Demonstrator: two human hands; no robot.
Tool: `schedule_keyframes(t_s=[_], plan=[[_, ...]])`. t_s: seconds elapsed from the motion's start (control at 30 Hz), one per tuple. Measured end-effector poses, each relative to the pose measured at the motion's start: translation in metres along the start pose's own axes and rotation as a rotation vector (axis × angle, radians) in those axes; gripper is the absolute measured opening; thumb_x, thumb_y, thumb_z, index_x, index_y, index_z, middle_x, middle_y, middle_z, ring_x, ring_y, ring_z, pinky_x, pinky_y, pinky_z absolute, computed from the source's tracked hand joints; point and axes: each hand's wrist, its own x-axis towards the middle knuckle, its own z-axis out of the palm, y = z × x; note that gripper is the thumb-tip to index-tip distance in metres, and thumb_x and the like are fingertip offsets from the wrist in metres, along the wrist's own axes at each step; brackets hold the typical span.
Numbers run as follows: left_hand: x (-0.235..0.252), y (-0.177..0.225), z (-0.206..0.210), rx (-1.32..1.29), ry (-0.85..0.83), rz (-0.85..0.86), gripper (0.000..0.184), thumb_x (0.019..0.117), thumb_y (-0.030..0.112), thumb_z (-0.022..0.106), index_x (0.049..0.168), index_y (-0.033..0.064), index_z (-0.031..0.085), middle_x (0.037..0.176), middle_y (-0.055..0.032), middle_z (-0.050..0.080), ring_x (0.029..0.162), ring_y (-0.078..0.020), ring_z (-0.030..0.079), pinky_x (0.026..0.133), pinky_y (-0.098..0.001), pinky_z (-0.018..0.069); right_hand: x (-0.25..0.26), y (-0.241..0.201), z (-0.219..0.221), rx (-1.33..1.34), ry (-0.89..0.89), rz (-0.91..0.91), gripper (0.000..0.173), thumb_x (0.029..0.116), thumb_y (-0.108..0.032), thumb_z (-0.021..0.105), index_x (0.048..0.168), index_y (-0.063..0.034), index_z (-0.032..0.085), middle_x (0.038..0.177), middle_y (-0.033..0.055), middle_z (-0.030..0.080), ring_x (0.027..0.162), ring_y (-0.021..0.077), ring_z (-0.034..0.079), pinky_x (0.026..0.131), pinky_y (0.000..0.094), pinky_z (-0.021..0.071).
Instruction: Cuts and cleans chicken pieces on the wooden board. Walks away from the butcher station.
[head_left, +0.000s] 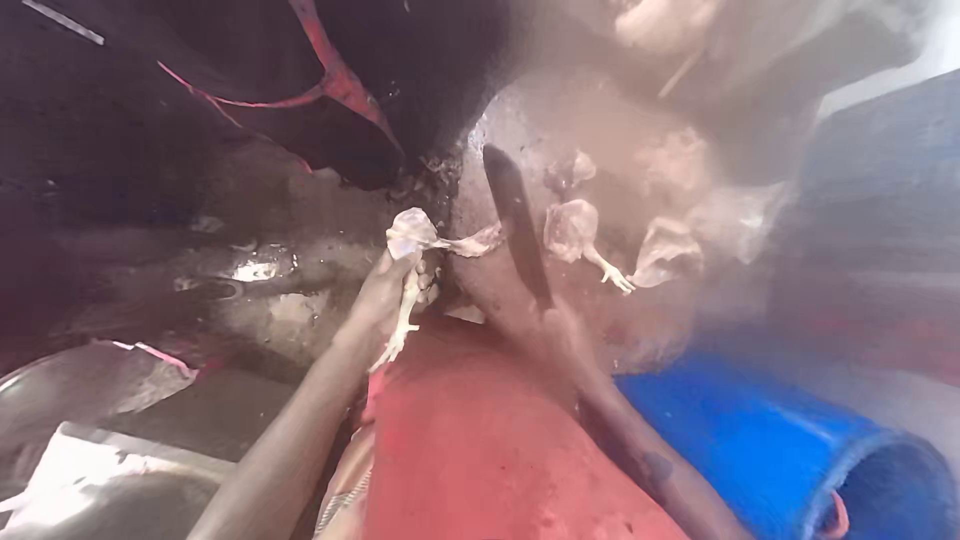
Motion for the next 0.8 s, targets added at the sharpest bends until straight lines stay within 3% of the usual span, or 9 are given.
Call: schedule_keyframes(t_s=[0.07,0.17,0.23,0.43,0.5,0.57,0.67,0.7,0.8], plan=[[0.004,0.001,0.002,-0.003,0.008,-0.005,0.024,0.1114,0.023,0.040,0.134,0.0160,0.045,0.085,-0.0025,0.059,0.061,-0.0118,0.058,0.054,-0.0262,0.0538,0.007,-0.009,-0.002,-0.028,0.102,-0.100,0.084,0.0990,-0.075,0.029,0.116,-0.0015,0.066,0.078,0.0018,0.064,0.068,0.0077,0.060,0.065,0.0312,0.0552],[0.013,0.005,0.005,-0.014,0.034,-0.007,0.024,0.1113,0.022,0.041,0.134,0.0153,0.046,0.085,-0.0038,0.059,0.061,-0.0130,0.059,0.054,-0.0274,0.0540,0.028,0.009,-0.003,-0.131,-0.064,0.131,0.057,0.1079,-0.046,0.039,0.129,0.0022,0.062,0.101,0.0167,0.070,0.092,0.0241,0.068,0.087,0.0458,0.0562],[0.015,0.003,0.003,-0.009,0.035,-0.010,0.024,0.1112,0.022,0.042,0.134,0.0151,0.046,0.087,-0.0040,0.059,0.062,-0.0136,0.059,0.055,-0.0280,0.0544,0.038,0.039,0.001,-0.239,-0.159,0.276,0.054,0.1110,-0.042,0.032,0.132,-0.0016,0.061,0.107,0.0186,0.070,0.100,0.0298,0.069,0.092,0.0514,0.0548],[0.016,-0.004,-0.002,-0.009,0.064,-0.056,0.021,0.1110,0.022,0.042,0.130,0.0156,0.048,0.081,-0.0013,0.057,0.059,-0.0103,0.057,0.053,-0.0240,0.0525,0.030,0.028,0.008,-0.129,-0.013,0.116,0.045,0.1071,-0.032,0.037,0.130,0.0004,0.060,0.095,0.0112,0.067,0.083,0.0188,0.066,0.078,0.0397,0.0573],[0.016,-0.007,-0.004,-0.018,0.054,-0.075,0.021,0.1115,0.020,0.039,0.129,0.0131,0.047,0.081,-0.0029,0.057,0.060,-0.0117,0.057,0.054,-0.0258,0.0529,0.037,0.048,0.009,-0.137,-0.113,0.267,0.048,0.1112,-0.034,0.034,0.134,-0.0012,0.060,0.107,0.0173,0.069,0.098,0.0261,0.068,0.090,0.0461,0.0552],[0.014,-0.005,-0.003,0.003,0.025,-0.081,0.019,0.1117,0.019,0.037,0.126,0.0117,0.048,0.078,-0.0020,0.056,0.057,-0.0105,0.055,0.052,-0.0248,0.0516,0.041,0.045,0.005,-0.104,-0.159,0.329,0.049,0.1119,-0.034,0.033,0.134,0.0001,0.059,0.107,0.0185,0.069,0.098,0.0273,0.068,0.092,0.0467,0.0549],[0.000,-0.016,-0.006,0.007,0.008,-0.108,0.018,0.1113,0.017,0.037,0.123,0.0114,0.050,0.076,-0.0022,0.057,0.057,-0.0103,0.056,0.053,-0.0238,0.0517,0.022,0.028,0.026,0.105,-0.088,0.157,0.039,0.1077,-0.028,0.036,0.119,0.0007,0.060,0.077,0.0020,0.056,0.065,0.0103,0.054,0.063,0.0299,0.0509],[0.004,-0.016,-0.004,-0.001,0.001,-0.100,0.017,0.1114,0.017,0.037,0.122,0.0113,0.050,0.076,-0.0022,0.057,0.057,-0.0104,0.056,0.053,-0.0237,0.0515,0.027,0.029,0.031,0.111,-0.075,0.111,0.041,0.1081,-0.032,0.037,0.119,0.0002,0.060,0.078,0.0021,0.057,0.065,0.0098,0.055,0.062,0.0295,0.0517],[0.003,-0.022,-0.001,-0.015,-0.013,-0.115,0.016,0.1117,0.017,0.037,0.123,0.0108,0.047,0.078,-0.0026,0.056,0.057,-0.0110,0.057,0.051,-0.0242,0.0522,0.037,0.044,0.034,-0.033,-0.155,0.227,0.048,0.1111,-0.037,0.035,0.123,0.0002,0.063,0.096,0.0150,0.068,0.088,0.0236,0.067,0.084,0.0443,0.0557]])
